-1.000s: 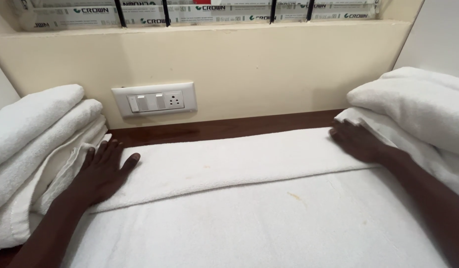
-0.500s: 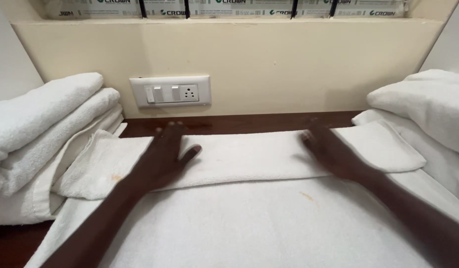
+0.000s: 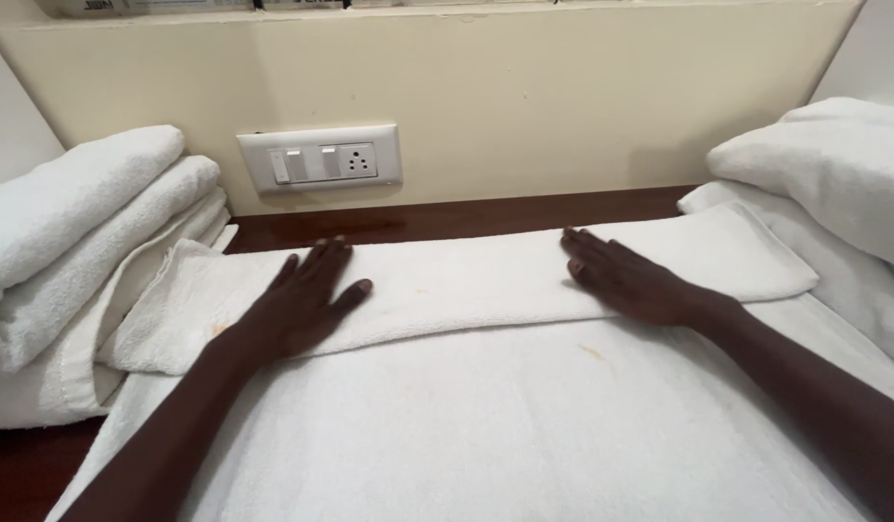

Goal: Folding clean white towels on a counter.

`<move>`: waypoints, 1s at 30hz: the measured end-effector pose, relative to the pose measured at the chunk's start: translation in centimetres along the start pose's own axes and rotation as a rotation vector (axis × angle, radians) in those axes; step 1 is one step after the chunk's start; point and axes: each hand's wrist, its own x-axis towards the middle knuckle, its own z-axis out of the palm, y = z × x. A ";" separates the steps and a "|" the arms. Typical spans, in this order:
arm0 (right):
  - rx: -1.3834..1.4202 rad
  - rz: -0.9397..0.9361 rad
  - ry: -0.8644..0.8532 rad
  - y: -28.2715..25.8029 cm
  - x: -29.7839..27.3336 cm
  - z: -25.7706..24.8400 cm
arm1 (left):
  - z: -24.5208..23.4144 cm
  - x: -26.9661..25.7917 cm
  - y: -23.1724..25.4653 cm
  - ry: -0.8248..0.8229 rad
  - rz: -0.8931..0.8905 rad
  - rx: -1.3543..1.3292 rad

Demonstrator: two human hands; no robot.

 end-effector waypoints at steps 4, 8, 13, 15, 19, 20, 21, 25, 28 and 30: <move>-0.015 0.038 0.010 4.7 0.1 0.2 | -0.1 -0.1 -2.0 0.003 -0.059 0.059; -0.060 0.142 -0.012 8.9 0.1 0.5 | 0.0 -0.2 -4.4 0.028 -0.114 0.099; -0.138 0.219 0.001 13.0 -0.5 0.5 | 0.1 -0.2 -5.4 0.000 -0.215 0.123; -0.140 0.252 -0.004 13.8 -0.8 0.2 | 0.1 -0.3 -5.5 0.002 -0.222 0.133; -0.135 0.304 0.009 15.3 -1.5 -0.1 | -0.2 -0.5 -5.9 0.035 -0.230 0.081; -0.152 0.318 0.011 16.0 -1.7 -0.1 | -0.2 -0.5 -6.2 0.068 -0.235 0.047; -0.154 0.317 0.014 16.4 -1.9 -0.1 | 0.0 -0.3 -7.1 0.071 -0.235 0.046; -0.267 0.284 0.005 17.4 -2.7 -0.2 | 0.2 -0.3 -9.6 0.146 -0.204 0.117; -0.372 0.238 0.000 18.7 -3.5 0.2 | 0.2 -0.6 -9.7 0.175 -0.202 0.086; -0.415 0.177 0.013 19.0 -3.6 0.3 | -0.2 -1.0 -8.9 0.195 -0.198 0.079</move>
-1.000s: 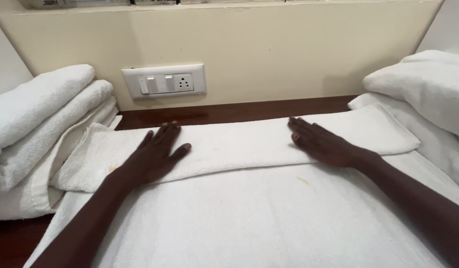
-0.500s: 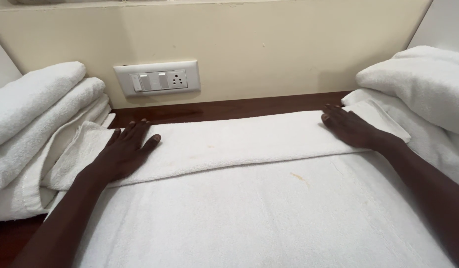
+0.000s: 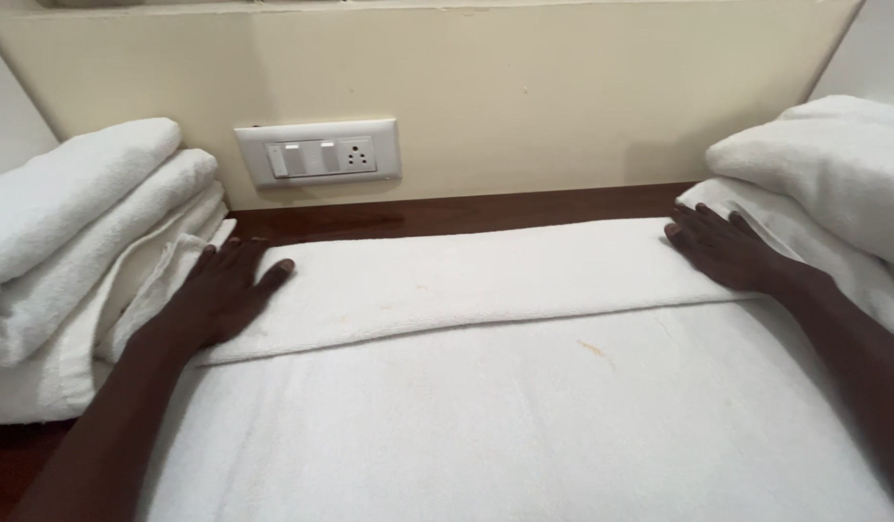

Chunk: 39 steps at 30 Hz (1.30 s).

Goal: Folding clean white towels on a counter.

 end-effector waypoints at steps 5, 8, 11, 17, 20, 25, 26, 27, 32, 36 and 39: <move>-0.294 0.069 -0.386 -2.2 1.1 -4.8 | -4.1 -0.2 2.6 -0.114 -0.034 0.021; 0.035 0.316 -0.502 -3.9 4.3 -9.5 | -8.6 0.9 5.0 -0.345 -0.149 0.155; 0.055 0.048 -0.567 3.4 8.9 -7.7 | -9.1 4.2 3.2 -0.517 -0.238 0.234; -0.060 0.033 -0.640 5.2 13.5 -8.2 | -8.1 8.7 0.3 -0.757 -0.115 0.081; -0.073 0.087 -0.550 5.7 15.6 -8.7 | -7.4 10.9 -2.1 -0.614 -0.077 0.226; -0.101 0.182 -0.446 6.8 15.1 -9.4 | -8.2 12.3 -3.5 -0.449 -0.027 0.253; -0.110 0.216 -0.405 7.0 14.6 -9.8 | -8.9 12.2 -3.2 -0.357 -0.016 0.197; -0.108 0.219 -0.402 5.7 14.3 -10.6 | -9.3 11.7 -2.3 -0.354 -0.013 0.200; -0.160 0.283 0.090 -1.3 9.6 -14.4 | -9.3 9.0 -0.8 0.019 -0.077 0.134; -0.113 0.340 0.079 -3.2 5.6 -13.8 | -8.0 4.8 -1.7 0.075 -0.027 0.066; -0.141 0.346 0.134 -3.3 3.6 -14.0 | -8.5 1.1 -2.1 0.127 0.091 -0.516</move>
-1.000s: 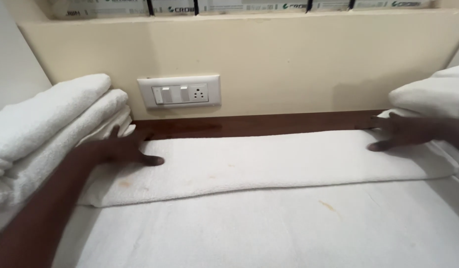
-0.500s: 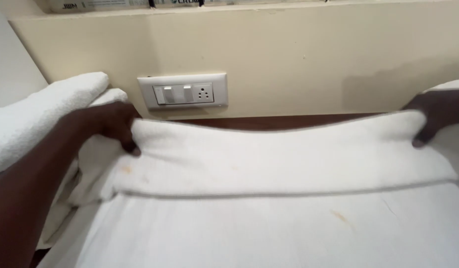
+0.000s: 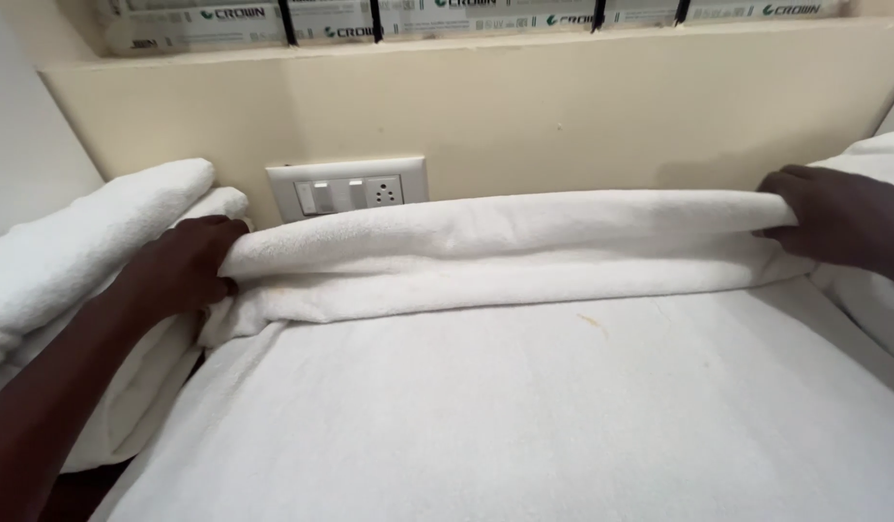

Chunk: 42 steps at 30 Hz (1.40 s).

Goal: Folding clean white towels on a counter.

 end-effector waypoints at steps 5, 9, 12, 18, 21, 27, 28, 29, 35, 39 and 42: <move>0.188 -0.129 0.042 3.9 -2.8 -0.5 | -2.4 -0.7 3.4 -0.050 0.069 0.574; -0.018 -0.230 0.139 7.2 -4.9 3.3 | -2.6 -3.9 4.3 -0.030 0.149 0.750; -0.204 -0.040 -0.134 4.3 -9.3 -0.1 | -2.2 -7.8 3.4 -0.017 0.206 0.924; -0.369 -0.222 -0.286 6.0 -12.2 3.3 | -1.0 -12.3 -1.3 -0.002 0.502 0.989; -0.362 -0.264 -0.418 6.2 -11.5 2.7 | -3.1 -12.1 3.7 -0.649 0.138 1.243; 1.158 -0.002 -0.050 6.5 -7.0 4.5 | -5.1 -7.1 2.1 -0.536 -0.267 0.457; 0.813 -0.171 -0.006 2.8 -7.2 0.4 | -3.9 -6.5 1.7 -0.494 -0.263 0.452; 0.459 -0.328 0.031 -0.7 -7.9 -4.2 | -2.7 -5.8 1.3 -0.452 -0.259 0.446; 0.326 -0.112 -0.313 -3.8 -4.8 3.1 | 4.9 -2.5 2.9 -0.224 -0.235 0.392; 0.161 0.008 -0.317 -3.8 -4.5 4.2 | 4.7 -2.8 2.6 -0.294 -0.286 0.559; 0.201 0.045 -0.208 -3.3 -2.6 4.5 | 3.9 -1.6 3.8 -0.195 -0.460 0.436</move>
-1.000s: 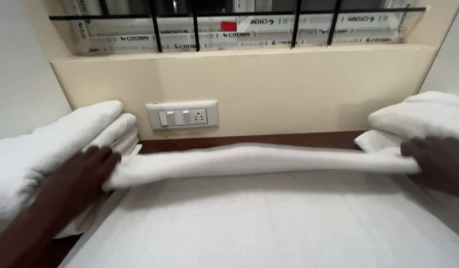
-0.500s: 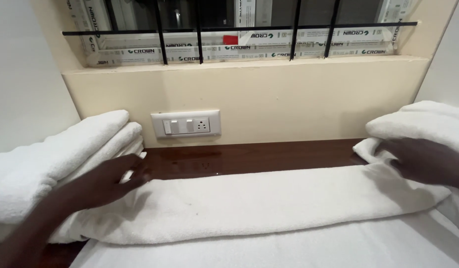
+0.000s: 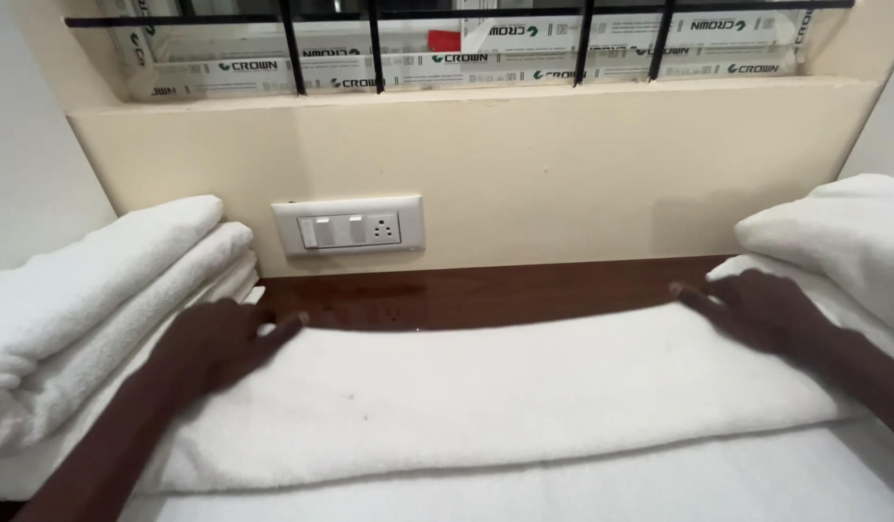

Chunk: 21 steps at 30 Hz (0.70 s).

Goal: Folding clean white towels on a counter.

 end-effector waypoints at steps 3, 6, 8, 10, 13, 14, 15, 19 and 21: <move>-0.111 0.004 0.023 -0.5 1.1 -1.7 | -0.7 1.1 1.3 0.145 0.191 0.205; 0.014 0.044 0.016 -2.4 1.5 -4.5 | -0.1 3.4 1.4 0.204 0.245 0.245; 0.008 0.044 0.018 -2.2 3.1 -3.7 | 0.6 4.9 1.0 0.256 0.286 0.289; 0.086 -0.097 0.123 -1.0 3.9 -1.0 | 1.3 6.3 0.1 0.279 0.302 0.311; 0.075 -0.105 0.133 0.6 5.2 2.5 | 2.6 8.4 -1.5 0.323 0.335 0.360; -0.018 0.024 0.031 1.0 5.4 3.9 | 3.4 8.7 -2.2 0.335 0.352 0.386; -0.019 0.020 0.018 1.3 5.5 4.0 | 3.9 8.8 -2.6 0.322 0.348 0.386; -0.158 0.019 -0.019 0.3 5.7 3.8 | 4.3 7.3 -2.6 0.405 0.387 0.435; -0.106 -0.027 0.037 -0.1 6.1 4.2 | 3.7 6.0 -0.3 0.489 0.428 0.451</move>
